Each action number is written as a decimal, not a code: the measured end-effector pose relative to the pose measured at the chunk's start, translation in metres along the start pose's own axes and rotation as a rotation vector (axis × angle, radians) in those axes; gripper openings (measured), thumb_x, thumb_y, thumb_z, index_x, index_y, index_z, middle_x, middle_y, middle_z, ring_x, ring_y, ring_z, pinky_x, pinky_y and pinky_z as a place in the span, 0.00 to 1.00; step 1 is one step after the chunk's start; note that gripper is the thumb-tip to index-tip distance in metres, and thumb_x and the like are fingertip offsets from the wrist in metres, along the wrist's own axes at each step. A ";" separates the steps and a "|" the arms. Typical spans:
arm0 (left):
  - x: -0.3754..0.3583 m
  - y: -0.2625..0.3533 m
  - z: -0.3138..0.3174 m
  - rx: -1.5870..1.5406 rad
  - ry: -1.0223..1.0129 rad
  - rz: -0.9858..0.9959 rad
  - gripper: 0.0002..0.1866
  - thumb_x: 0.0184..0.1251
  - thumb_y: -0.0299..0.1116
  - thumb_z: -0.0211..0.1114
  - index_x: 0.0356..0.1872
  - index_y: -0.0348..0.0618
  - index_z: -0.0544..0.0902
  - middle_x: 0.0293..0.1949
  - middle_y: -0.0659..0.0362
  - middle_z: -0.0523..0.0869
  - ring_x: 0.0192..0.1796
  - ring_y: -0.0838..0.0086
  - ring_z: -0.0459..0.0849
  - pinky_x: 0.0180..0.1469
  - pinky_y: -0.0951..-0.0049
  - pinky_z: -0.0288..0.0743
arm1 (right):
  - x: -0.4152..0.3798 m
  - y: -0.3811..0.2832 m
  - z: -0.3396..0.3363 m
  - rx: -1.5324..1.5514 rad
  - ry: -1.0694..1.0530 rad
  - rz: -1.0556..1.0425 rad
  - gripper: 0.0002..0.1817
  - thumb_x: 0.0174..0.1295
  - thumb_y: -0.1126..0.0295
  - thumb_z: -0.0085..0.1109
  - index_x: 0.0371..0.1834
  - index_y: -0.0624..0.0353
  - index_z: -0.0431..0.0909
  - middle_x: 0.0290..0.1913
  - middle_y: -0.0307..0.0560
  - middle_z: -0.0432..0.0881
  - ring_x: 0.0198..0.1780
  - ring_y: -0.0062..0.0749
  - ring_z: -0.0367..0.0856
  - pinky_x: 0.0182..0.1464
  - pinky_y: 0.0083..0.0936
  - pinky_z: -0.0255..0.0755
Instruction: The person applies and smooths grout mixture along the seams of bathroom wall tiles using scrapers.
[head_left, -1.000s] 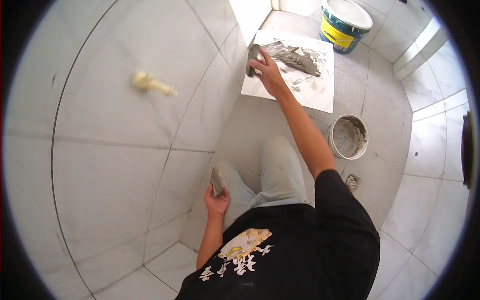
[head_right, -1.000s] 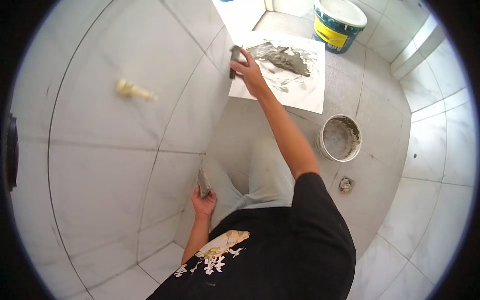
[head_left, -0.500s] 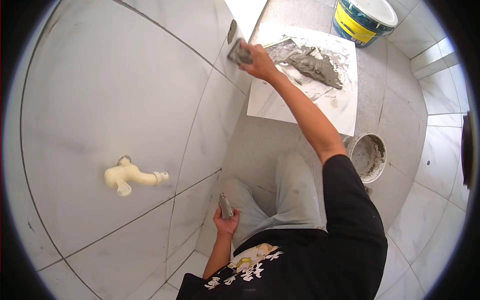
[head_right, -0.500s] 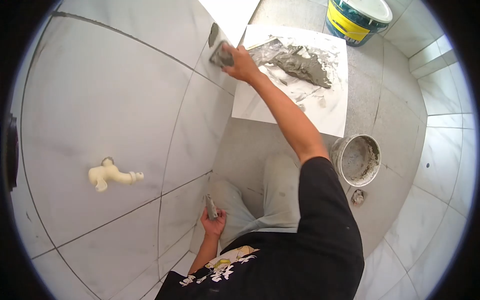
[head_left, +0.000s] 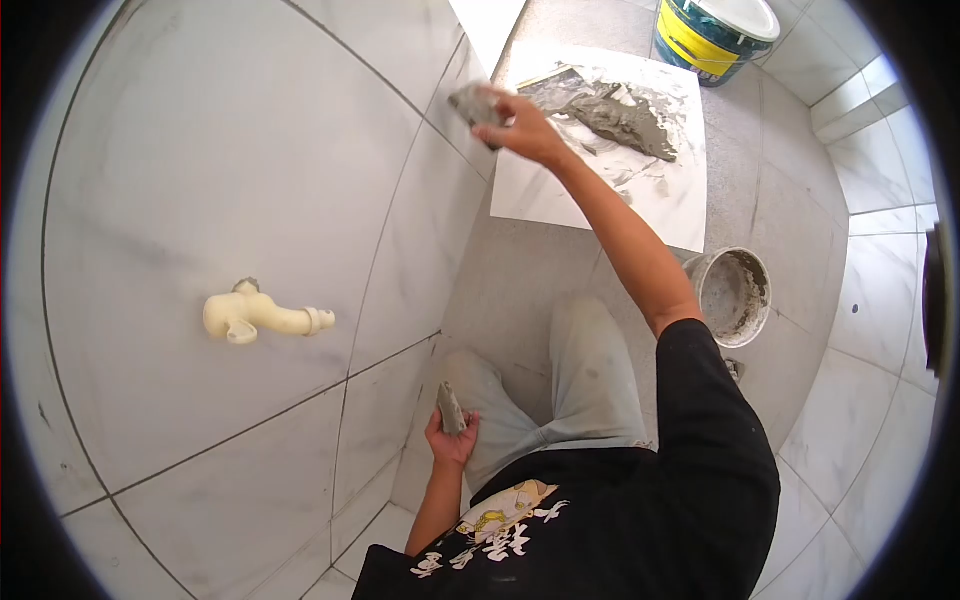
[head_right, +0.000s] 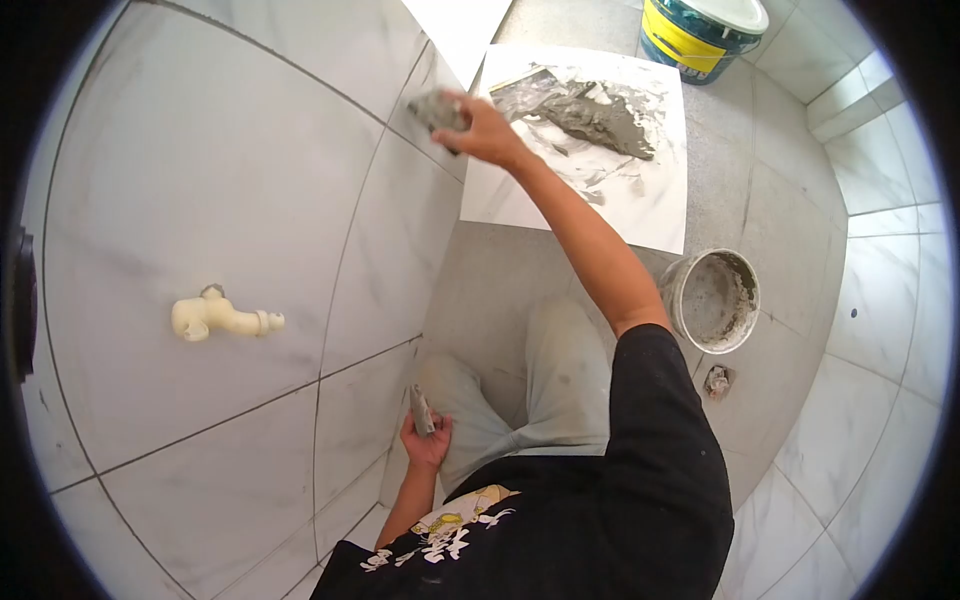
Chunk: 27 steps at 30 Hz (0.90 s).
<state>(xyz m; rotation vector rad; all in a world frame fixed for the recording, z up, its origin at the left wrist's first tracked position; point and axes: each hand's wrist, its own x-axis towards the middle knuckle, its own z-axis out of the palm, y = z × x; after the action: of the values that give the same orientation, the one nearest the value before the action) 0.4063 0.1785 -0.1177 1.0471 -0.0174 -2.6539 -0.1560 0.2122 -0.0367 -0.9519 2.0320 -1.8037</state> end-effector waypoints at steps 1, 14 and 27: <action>0.000 0.001 -0.002 0.002 0.016 0.013 0.17 0.71 0.42 0.57 0.51 0.41 0.80 0.38 0.55 0.84 0.42 0.61 0.84 0.62 0.47 0.73 | 0.008 0.001 0.000 -0.046 0.144 -0.104 0.44 0.49 0.56 0.76 0.72 0.51 0.68 0.48 0.57 0.80 0.47 0.40 0.80 0.50 0.34 0.74; 0.009 0.006 0.002 0.065 0.105 0.000 0.20 0.69 0.44 0.59 0.58 0.50 0.81 0.39 0.57 0.89 0.40 0.61 0.85 0.64 0.49 0.73 | 0.072 -0.020 -0.031 0.263 0.132 0.180 0.36 0.61 0.51 0.66 0.66 0.66 0.73 0.31 0.38 0.80 0.35 0.17 0.76 0.37 0.18 0.72; 0.006 0.004 0.000 0.052 0.118 0.031 0.17 0.70 0.44 0.57 0.48 0.42 0.82 0.35 0.54 0.84 0.39 0.63 0.83 0.63 0.49 0.74 | -0.006 -0.028 0.033 0.018 0.156 -0.167 0.45 0.53 0.65 0.75 0.74 0.56 0.62 0.54 0.58 0.74 0.50 0.41 0.77 0.54 0.38 0.75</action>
<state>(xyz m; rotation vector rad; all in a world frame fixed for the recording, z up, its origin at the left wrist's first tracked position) 0.4028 0.1734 -0.1212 1.2080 -0.0783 -2.5723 -0.1235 0.1898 -0.0174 -1.0327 2.0770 -2.0376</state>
